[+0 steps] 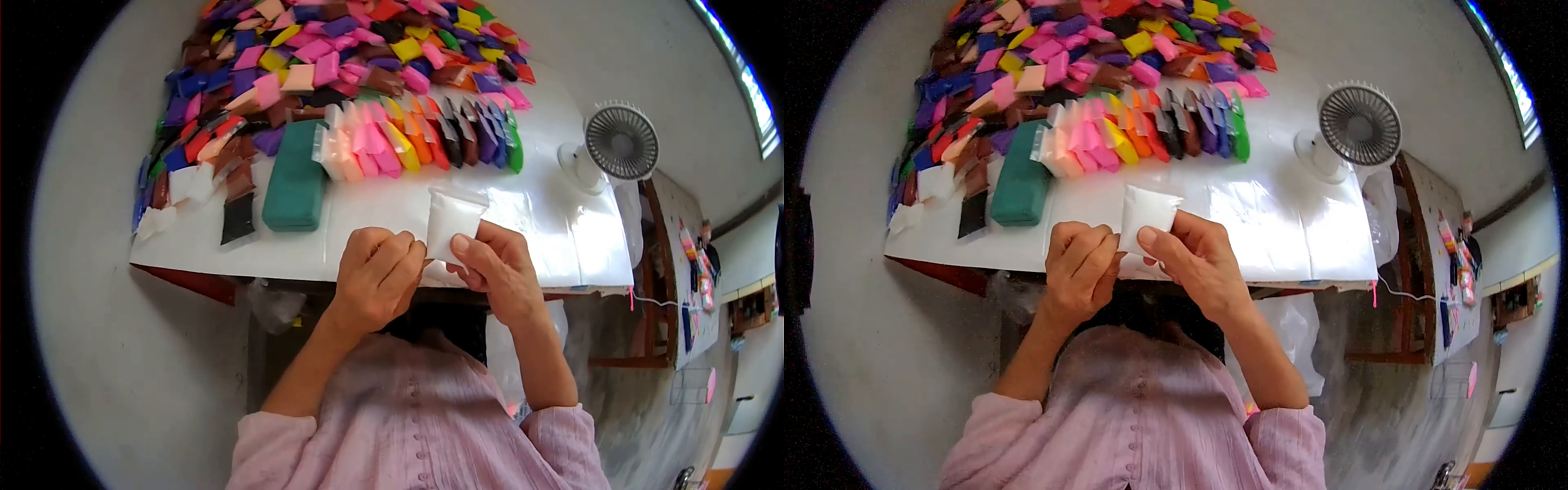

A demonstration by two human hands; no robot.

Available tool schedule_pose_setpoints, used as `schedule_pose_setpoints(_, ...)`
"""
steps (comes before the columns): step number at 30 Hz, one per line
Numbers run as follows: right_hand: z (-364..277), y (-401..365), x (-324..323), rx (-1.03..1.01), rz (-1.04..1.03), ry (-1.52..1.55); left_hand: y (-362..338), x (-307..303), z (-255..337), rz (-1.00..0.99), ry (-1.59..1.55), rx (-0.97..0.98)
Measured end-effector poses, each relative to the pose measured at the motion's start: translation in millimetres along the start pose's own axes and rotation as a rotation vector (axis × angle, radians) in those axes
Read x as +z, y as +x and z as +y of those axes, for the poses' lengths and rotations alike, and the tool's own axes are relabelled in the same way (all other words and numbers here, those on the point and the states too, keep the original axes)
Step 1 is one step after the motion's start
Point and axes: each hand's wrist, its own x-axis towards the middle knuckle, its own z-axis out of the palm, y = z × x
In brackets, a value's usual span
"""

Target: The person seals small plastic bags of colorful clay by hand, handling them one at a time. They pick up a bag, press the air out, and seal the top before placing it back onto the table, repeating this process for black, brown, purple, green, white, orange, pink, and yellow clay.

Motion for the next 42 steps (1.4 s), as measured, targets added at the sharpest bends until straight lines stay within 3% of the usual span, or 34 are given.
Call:
schedule_pose_setpoints(2,4.2,6.9,9.9,-0.087,0.005,-0.007,-2.8,-7.5,-5.3,0.005,0.012,-0.064)
schedule_pose_setpoints(5,19.2,17.6,34.7,-0.259,0.174,-0.247,-9.6,-17.4,-9.7,0.152,0.073,-0.226)
schedule_pose_setpoints(8,31.7,34.3,64.1,-0.651,0.307,-0.651,-21.3,-27.4,-18.6,0.248,0.134,-0.350)
schedule_pose_setpoints(10,36.7,44.6,80.6,-0.783,0.356,-0.866,-23.4,-32.8,-24.0,0.273,0.121,-0.406)
schedule_pose_setpoints(15,54.6,70.4,107.4,-0.722,0.420,-1.236,-24.2,-38.9,-29.8,0.266,0.089,-0.519)
schedule_pose_setpoints(21,43.4,59.0,108.5,-0.696,0.290,-1.183,-23.7,-41.6,-30.9,0.215,0.080,-0.592)
schedule_pose_setpoints(30,50.7,68.6,110.7,-0.753,0.298,-1.361,-6.3,-42.2,-34.4,0.172,0.181,-0.681)
schedule_pose_setpoints(42,51.5,73.1,102.5,-0.703,0.285,-1.211,-0.2,-31.2,-39.0,0.241,0.214,-0.680)
